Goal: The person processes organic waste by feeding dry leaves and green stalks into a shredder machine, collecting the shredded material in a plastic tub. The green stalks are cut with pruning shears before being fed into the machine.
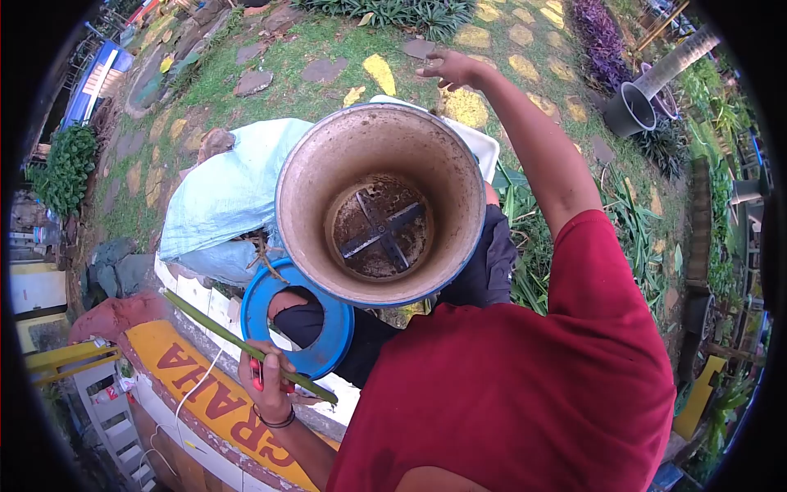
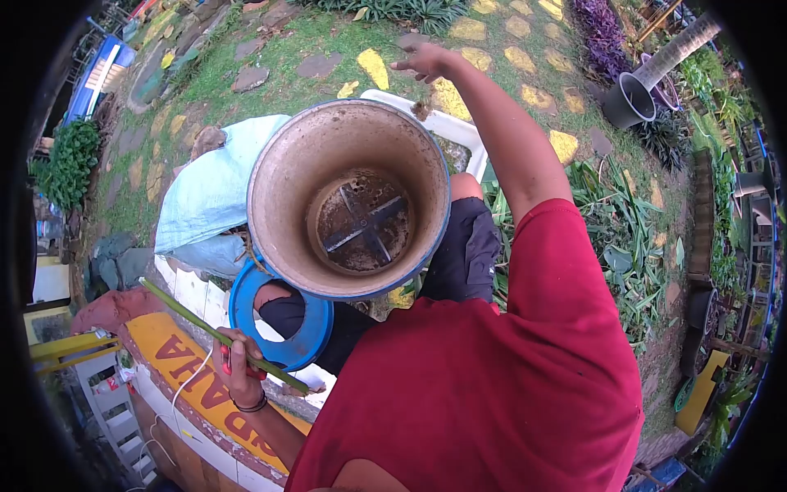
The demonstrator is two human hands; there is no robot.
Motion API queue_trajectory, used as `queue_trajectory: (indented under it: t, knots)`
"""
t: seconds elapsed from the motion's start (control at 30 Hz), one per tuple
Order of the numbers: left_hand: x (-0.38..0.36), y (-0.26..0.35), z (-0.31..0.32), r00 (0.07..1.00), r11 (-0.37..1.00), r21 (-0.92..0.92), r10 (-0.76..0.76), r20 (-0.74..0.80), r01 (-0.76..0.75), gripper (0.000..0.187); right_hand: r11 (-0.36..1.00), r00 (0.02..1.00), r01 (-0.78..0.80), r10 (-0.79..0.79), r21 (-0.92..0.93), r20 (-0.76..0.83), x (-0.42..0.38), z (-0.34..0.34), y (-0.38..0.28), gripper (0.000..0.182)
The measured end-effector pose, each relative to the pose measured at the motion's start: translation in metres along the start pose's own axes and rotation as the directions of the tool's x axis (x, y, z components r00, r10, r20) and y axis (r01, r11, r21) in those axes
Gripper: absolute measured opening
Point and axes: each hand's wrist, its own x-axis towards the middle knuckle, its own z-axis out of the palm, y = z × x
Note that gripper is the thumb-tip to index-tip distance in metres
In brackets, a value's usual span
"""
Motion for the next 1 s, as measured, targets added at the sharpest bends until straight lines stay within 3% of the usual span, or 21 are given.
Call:
queue_trajectory:
  t: [0.03,0.1,0.17,0.2,0.23,0.3,0.37,0.43,0.53,0.57,0.63,0.7,0.73,0.8,0.87,0.9,0.93,1.0]
  knots:
    - [0.001,0.003,0.003,1.000,1.000,-0.005,0.004,-0.008,-0.004,0.026,0.991,0.998,0.062,-0.062,0.117,-0.001,0.001,0.001,0.003,0.079]
    - [0.004,0.010,0.009,1.000,1.000,0.023,-0.012,0.025,0.012,0.026,0.990,0.995,0.103,-0.104,0.095,0.003,-0.010,-0.002,-0.002,0.069]
    - [0.009,0.017,0.014,0.998,1.000,0.000,-0.019,0.052,0.019,0.025,0.944,0.964,0.265,-0.264,0.196,-0.029,-0.023,-0.003,-0.009,0.052]
    - [0.013,0.020,0.018,0.996,1.000,-0.002,-0.006,0.085,0.007,0.024,0.935,0.968,0.249,-0.238,0.253,-0.076,-0.042,-0.004,-0.022,0.040]
    - [0.016,0.023,0.022,0.993,1.000,-0.002,0.003,0.116,-0.002,0.023,0.933,0.966,0.259,-0.250,0.249,-0.066,-0.052,-0.005,-0.030,0.040]
    - [0.022,0.027,0.031,0.994,0.999,-0.034,0.030,0.106,-0.027,0.019,0.761,0.926,0.321,-0.376,0.564,-0.020,-0.078,-0.011,-0.040,0.047]
    - [0.026,0.035,0.035,0.977,0.999,-0.018,0.035,0.208,-0.032,0.017,0.764,0.911,0.360,-0.412,0.535,-0.024,-0.123,-0.018,-0.069,0.062]
    - [0.031,0.044,0.037,0.966,1.000,0.001,0.025,0.256,-0.026,0.016,0.617,0.808,0.507,-0.583,0.603,-0.083,-0.160,-0.018,-0.098,0.078]
    - [0.042,0.055,0.042,0.959,0.997,0.047,0.051,0.279,-0.067,0.017,0.511,0.704,0.546,-0.709,0.664,-0.033,-0.204,-0.007,-0.137,0.096]
    - [0.046,0.065,0.047,0.944,0.995,0.028,0.078,0.322,-0.092,0.018,0.509,0.690,0.544,-0.724,0.667,-0.011,-0.215,0.005,-0.148,0.096]
    - [0.054,0.077,0.058,0.928,0.992,0.001,0.115,0.355,-0.123,0.019,0.361,0.510,0.527,-0.859,0.770,0.054,-0.238,0.027,-0.170,0.087]
    - [0.061,0.085,0.067,0.894,0.985,0.036,0.138,0.426,-0.169,0.022,0.365,0.468,0.552,-0.880,0.750,0.084,-0.263,0.054,-0.194,0.089]
    - [0.065,0.087,0.072,0.901,0.984,0.031,0.145,0.409,-0.173,0.022,0.349,0.453,0.560,-0.888,0.751,0.075,-0.277,0.067,-0.207,0.081]
    - [0.069,0.090,0.082,0.847,0.930,0.155,0.223,0.483,-0.333,0.023,0.336,0.428,0.568,-0.900,0.752,0.079,-0.289,0.079,-0.225,0.073]
    - [0.071,0.091,0.088,0.844,0.923,0.176,0.220,0.489,-0.342,0.024,0.373,0.539,0.486,-0.840,0.791,0.065,-0.291,0.082,-0.236,0.057]
    - [0.071,0.090,0.088,0.836,0.914,0.201,0.210,0.507,-0.351,0.024,0.370,0.527,0.490,-0.847,0.789,0.070,-0.292,0.081,-0.240,0.057]
    - [0.069,0.085,0.087,0.832,0.953,0.106,0.189,0.522,-0.283,0.026,0.343,0.594,0.429,-0.804,0.836,0.025,-0.293,0.077,-0.240,0.052]
    - [0.064,0.096,0.073,0.849,0.931,0.203,0.166,0.502,-0.302,0.026,0.305,0.687,0.396,-0.724,0.866,-0.059,-0.295,0.069,-0.241,0.060]
